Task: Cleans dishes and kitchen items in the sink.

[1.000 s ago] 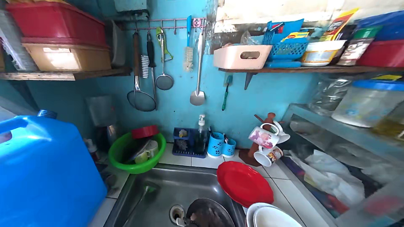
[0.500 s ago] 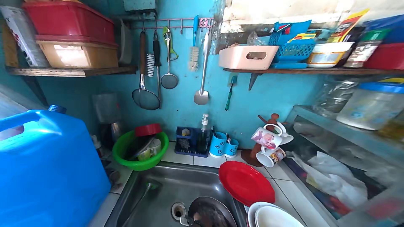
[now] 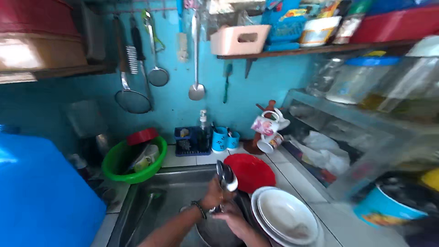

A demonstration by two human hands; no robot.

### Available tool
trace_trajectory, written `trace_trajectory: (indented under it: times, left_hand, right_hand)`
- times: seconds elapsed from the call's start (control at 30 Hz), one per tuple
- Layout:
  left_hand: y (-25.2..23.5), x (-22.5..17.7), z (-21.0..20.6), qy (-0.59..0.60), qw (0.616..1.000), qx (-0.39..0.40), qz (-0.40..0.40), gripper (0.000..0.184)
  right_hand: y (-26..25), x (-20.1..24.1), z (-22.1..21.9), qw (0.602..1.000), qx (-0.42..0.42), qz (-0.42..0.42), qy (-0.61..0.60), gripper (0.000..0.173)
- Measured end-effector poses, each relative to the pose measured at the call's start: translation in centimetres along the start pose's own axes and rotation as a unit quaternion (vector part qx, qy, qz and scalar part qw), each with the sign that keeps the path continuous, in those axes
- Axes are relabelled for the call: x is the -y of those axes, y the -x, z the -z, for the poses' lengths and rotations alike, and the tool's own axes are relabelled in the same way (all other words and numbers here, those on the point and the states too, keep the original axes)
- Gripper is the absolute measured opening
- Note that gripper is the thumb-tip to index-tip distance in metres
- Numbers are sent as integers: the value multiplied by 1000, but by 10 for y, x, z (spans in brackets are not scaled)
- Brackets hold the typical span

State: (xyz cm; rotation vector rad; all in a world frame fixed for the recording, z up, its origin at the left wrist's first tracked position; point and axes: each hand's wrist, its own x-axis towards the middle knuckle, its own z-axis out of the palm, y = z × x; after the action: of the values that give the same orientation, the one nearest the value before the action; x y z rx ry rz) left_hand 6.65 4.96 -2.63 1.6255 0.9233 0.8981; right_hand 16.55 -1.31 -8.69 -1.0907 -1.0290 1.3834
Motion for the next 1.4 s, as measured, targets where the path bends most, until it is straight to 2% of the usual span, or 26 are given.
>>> trace_trajectory:
  times: [0.07, 0.13, 0.2, 0.23, 0.27, 0.37, 0.47, 0.6, 0.7, 0.8, 0.9, 0.97, 1.03, 1.13, 1.2, 1.27, 1.33, 1.4]
  left_hand:
    - [-1, -14, -3, 67, 998, -4, 19, 74]
    - [-3, -23, -2, 92, 995, -4, 32, 74]
    - [-3, -28, -1, 106, 994, 5, 39, 62]
    - [-3, -29, 0, 112, 993, 15, 42, 54]
    - [-2, -31, 1, 113, 992, 27, 49, 49]
    - [-1, -41, 6, 90, 990, 57, 89, 42]
    - [-2, -43, 10, 88, 986, 57, 126, 30]
    - [2, -41, 15, 83, 984, 83, 134, 35]
    - [7, -43, 19, 89, 983, 93, 130, 32]
    - [17, -56, 24, 26, 990, 87, 106, 38]
    - [24, -64, 31, -24, 997, 67, 33, 36]
    - [28, -60, 34, -26, 999, 37, -16, 33]
    - [35, -43, 34, -29, 999, 28, -3, 35]
    - [46, -5, 30, -40, 994, 46, 91, 31]
    - [41, 3, 30, -21, 997, 36, 68, 29]
    - [37, -5, 33, 12, 1000, 24, -1, 28]
    - [39, -19, 37, 25, 998, 15, -47, 25]
    - [38, -17, 34, 40, 998, 13, -50, 26]
  right_hand:
    - [-5, 17, -6, 999, 41, -33, -10, 63]
    - [-13, 25, -6, 997, 51, -51, -8, 42]
    - [-21, 26, -2, 996, 57, -50, 38, 17]
    - [-23, 26, -1, 995, 50, -48, 73, 10]
    - [-25, 25, 0, 992, 38, -51, 107, 11]
    - [-25, 29, 3, 983, 12, -72, 169, 29]
    - [-23, 30, 2, 981, 6, -81, 178, 30]
    - [-20, 33, -1, 978, -3, -83, 193, 37]
    - [-17, 38, -5, 974, -12, -79, 213, 43]
    - [-16, 41, -4, 971, 7, -37, 235, 53]
    - [-7, 42, 2, 955, 27, -62, 289, 72]
    - [0, 38, 10, 945, 1, -71, 321, 77]
    - [6, 29, 16, 940, -25, -70, 333, 72]
    - [17, 21, 18, 934, -36, -82, 345, 63]
    - [22, 26, 18, 932, -40, -69, 354, 57]
    - [25, 31, 16, 930, -61, -45, 360, 48]
    - [28, 33, 11, 925, -106, -21, 364, 32]
    - [27, 27, 4, 911, -134, 2, 390, 12]
